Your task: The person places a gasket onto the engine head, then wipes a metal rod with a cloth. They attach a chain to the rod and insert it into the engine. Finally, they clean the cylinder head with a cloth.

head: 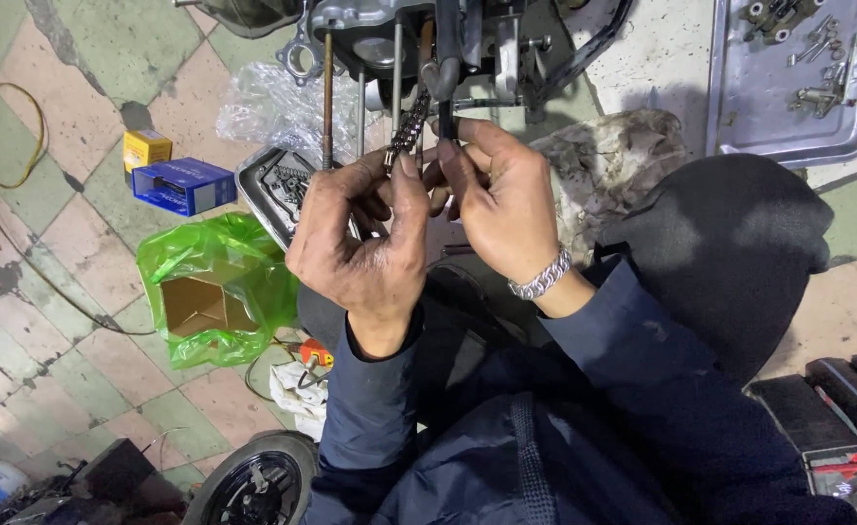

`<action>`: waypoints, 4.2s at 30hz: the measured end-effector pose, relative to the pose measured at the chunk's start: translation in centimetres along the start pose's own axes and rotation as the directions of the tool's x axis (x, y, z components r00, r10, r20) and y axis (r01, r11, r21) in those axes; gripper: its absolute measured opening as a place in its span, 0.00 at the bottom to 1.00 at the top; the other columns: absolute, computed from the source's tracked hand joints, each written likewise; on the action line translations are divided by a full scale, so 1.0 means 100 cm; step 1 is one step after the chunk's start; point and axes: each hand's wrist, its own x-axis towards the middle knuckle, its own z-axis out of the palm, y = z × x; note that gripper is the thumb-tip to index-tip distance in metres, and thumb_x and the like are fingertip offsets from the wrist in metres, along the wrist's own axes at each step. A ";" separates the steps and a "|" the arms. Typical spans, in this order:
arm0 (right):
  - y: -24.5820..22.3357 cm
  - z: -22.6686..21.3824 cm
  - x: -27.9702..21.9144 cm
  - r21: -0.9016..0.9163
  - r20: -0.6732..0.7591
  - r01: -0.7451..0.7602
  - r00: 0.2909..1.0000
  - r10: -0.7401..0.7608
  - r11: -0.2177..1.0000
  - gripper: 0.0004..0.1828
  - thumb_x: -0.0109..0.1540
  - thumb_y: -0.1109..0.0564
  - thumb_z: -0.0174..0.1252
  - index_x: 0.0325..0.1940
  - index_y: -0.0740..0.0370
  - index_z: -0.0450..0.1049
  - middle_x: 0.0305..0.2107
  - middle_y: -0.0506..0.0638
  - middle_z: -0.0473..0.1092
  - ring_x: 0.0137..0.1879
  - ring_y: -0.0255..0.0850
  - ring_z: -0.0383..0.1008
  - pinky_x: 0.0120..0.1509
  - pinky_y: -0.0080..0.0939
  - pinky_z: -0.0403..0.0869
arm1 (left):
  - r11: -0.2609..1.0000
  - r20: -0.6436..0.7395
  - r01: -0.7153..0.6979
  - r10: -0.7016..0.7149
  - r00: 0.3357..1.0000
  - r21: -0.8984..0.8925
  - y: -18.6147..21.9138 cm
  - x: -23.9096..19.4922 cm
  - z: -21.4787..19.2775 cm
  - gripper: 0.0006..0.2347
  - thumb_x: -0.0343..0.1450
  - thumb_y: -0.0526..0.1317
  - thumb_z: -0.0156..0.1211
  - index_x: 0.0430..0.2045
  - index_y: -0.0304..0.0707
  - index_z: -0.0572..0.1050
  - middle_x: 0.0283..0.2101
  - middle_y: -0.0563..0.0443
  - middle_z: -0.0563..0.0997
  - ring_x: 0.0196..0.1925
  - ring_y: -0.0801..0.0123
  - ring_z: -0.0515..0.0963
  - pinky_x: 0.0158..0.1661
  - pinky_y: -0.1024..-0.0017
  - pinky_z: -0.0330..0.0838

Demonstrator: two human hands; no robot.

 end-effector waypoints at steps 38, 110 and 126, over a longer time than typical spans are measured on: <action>0.012 -0.001 0.003 0.087 0.024 -0.054 0.998 0.052 0.995 0.11 0.69 0.66 0.51 0.52 0.78 0.72 0.24 0.61 0.75 0.26 0.43 0.79 0.26 0.34 0.77 | 1.000 0.001 0.004 -0.004 1.000 -0.002 0.000 -0.001 0.002 0.04 0.67 0.31 0.71 0.27 0.32 0.81 0.17 0.48 0.75 0.17 0.69 0.73 0.20 0.77 0.67; 0.019 -0.005 0.001 -0.026 -0.006 -0.027 1.000 0.027 0.999 0.08 0.69 0.61 0.54 0.42 0.66 0.78 0.18 0.49 0.74 0.21 0.32 0.71 0.30 0.28 0.70 | 0.994 0.008 -0.101 0.101 0.995 0.042 0.013 -0.009 0.002 0.03 0.66 0.30 0.71 0.28 0.31 0.81 0.16 0.50 0.75 0.16 0.69 0.73 0.20 0.74 0.66; 0.041 -0.008 -0.001 -0.072 -0.036 -0.076 0.997 0.073 0.995 0.08 0.67 0.64 0.55 0.44 0.66 0.80 0.19 0.51 0.76 0.21 0.33 0.74 0.27 0.28 0.70 | 0.995 0.021 -0.090 0.089 0.996 0.050 0.011 -0.010 0.002 0.04 0.66 0.30 0.72 0.28 0.31 0.81 0.16 0.50 0.75 0.16 0.69 0.72 0.19 0.76 0.66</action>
